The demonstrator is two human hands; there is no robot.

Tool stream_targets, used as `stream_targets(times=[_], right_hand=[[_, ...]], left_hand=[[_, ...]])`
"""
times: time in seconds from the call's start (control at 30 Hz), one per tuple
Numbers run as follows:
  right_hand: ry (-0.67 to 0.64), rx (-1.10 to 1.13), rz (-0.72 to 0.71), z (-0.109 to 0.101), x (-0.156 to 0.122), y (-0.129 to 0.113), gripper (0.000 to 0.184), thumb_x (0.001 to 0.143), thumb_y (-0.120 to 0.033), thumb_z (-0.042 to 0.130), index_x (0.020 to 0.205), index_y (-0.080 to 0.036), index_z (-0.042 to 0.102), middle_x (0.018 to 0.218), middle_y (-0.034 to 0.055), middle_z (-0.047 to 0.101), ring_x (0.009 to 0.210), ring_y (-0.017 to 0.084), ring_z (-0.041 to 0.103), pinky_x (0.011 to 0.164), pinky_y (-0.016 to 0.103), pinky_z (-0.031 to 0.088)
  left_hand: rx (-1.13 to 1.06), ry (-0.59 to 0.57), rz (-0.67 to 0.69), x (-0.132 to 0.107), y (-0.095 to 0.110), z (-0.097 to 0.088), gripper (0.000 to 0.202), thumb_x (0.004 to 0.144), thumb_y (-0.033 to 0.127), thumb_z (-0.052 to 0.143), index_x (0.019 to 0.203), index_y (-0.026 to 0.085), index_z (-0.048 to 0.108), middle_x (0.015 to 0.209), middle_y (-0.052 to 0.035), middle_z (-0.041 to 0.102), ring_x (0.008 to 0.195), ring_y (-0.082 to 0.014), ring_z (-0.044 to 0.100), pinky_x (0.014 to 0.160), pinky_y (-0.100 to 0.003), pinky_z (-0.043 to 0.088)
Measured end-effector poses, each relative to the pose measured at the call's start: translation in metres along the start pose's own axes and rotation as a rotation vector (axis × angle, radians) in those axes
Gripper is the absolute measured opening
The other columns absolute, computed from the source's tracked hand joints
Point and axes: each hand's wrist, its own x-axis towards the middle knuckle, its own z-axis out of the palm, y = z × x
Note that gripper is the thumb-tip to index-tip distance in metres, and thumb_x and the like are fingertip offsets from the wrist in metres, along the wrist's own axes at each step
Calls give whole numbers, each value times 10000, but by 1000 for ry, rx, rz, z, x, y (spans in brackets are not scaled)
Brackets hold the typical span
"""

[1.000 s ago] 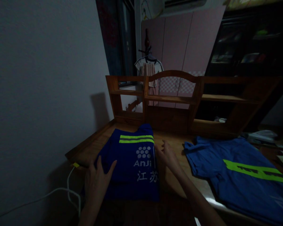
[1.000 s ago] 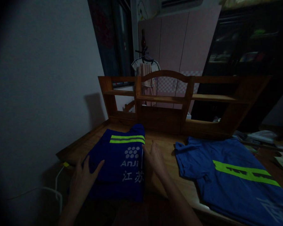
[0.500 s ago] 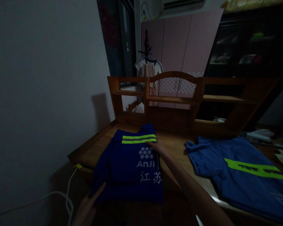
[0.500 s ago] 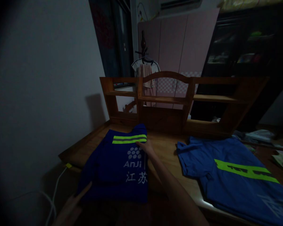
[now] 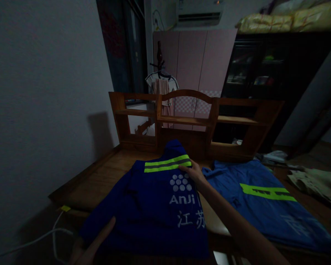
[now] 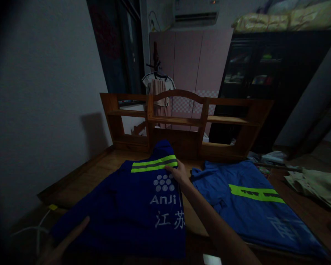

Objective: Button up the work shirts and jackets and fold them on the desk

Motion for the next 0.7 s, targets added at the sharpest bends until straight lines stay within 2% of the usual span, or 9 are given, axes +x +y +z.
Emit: stream_targets(times=[0.1, 0.2, 0.27, 0.33, 0.4, 0.5, 0.53, 0.6, 0.7], right_hand=[[93, -6, -45, -72, -4, -43, 455, 652, -349, 720, 1061, -170, 632, 991, 61, 700, 819, 216, 666, 706, 315, 539], [215, -55, -65, -155, -13, -92, 472, 669, -359, 724, 1092, -172, 630, 1025, 94, 692, 797, 218, 677, 715, 344, 542], [277, -145, -49, -215, -21, -115, 493, 713, -369, 684, 1150, -149, 614, 1089, 149, 663, 797, 211, 680, 731, 345, 523], [376, -235, -70, -275, -25, -123, 485, 776, -396, 604, 1190, -143, 602, 1149, 185, 627, 825, 196, 675, 741, 341, 490], [443, -329, -28, -331, -27, -110, 472, 769, -404, 616, 1189, -190, 615, 1162, 185, 621, 853, 209, 669, 733, 359, 477], [469, -496, 119, -394, -31, -54, 413, 719, -412, 681, 1065, -187, 691, 1064, 214, 657, 809, 264, 672, 708, 395, 494], [411, -565, 202, -407, -34, -31, 369, 716, -420, 678, 980, -166, 722, 1002, 222, 673, 788, 275, 672, 705, 399, 496], [291, -599, 218, -422, -43, 14, 354, 781, -454, 576, 880, -157, 742, 934, 207, 688, 836, 276, 672, 743, 366, 502], [294, -624, 228, -426, -54, 62, 423, 791, -512, 521, 874, -156, 734, 876, 200, 696, 805, 295, 680, 689, 365, 526]], left_hand=[[-12, -150, 125, -12, 37, 28, 492, 576, 492, 555, 993, 288, 718, 1175, 3, 597, 1030, -355, 582, 968, -469, 476], [-59, -277, 268, -40, 98, 62, 473, 602, 509, 603, 970, 237, 721, 1227, -16, 577, 1148, -366, 508, 1041, -439, 403], [-92, -446, 260, -62, 139, 88, 481, 661, 524, 595, 1012, 213, 702, 1186, -51, 603, 1159, -347, 503, 1026, -429, 403], [-130, -658, 158, -84, 170, 119, 504, 721, 523, 581, 1103, 203, 652, 1128, -72, 632, 1108, -309, 543, 955, -408, 450], [-158, -814, 115, -105, 184, 156, 490, 741, 537, 578, 1078, 188, 646, 1034, -78, 666, 1006, -269, 594, 871, -362, 485], [-174, -1092, 29, -139, 173, 216, 458, 762, 534, 568, 948, 123, 643, 939, -95, 674, 851, -225, 635, 767, -326, 491], [-144, -1168, -3, -151, 165, 235, 432, 794, 507, 531, 896, 103, 643, 862, -103, 673, 763, -213, 641, 707, -321, 490], [-49, -1265, -48, -171, 148, 265, 392, 833, 442, 472, 848, 88, 637, 758, -106, 660, 658, -201, 632, 628, -311, 471], [153, -1167, 68, -188, 135, 285, 343, 812, 382, 489, 829, 77, 645, 855, -154, 659, 785, -245, 638, 680, -324, 449]])
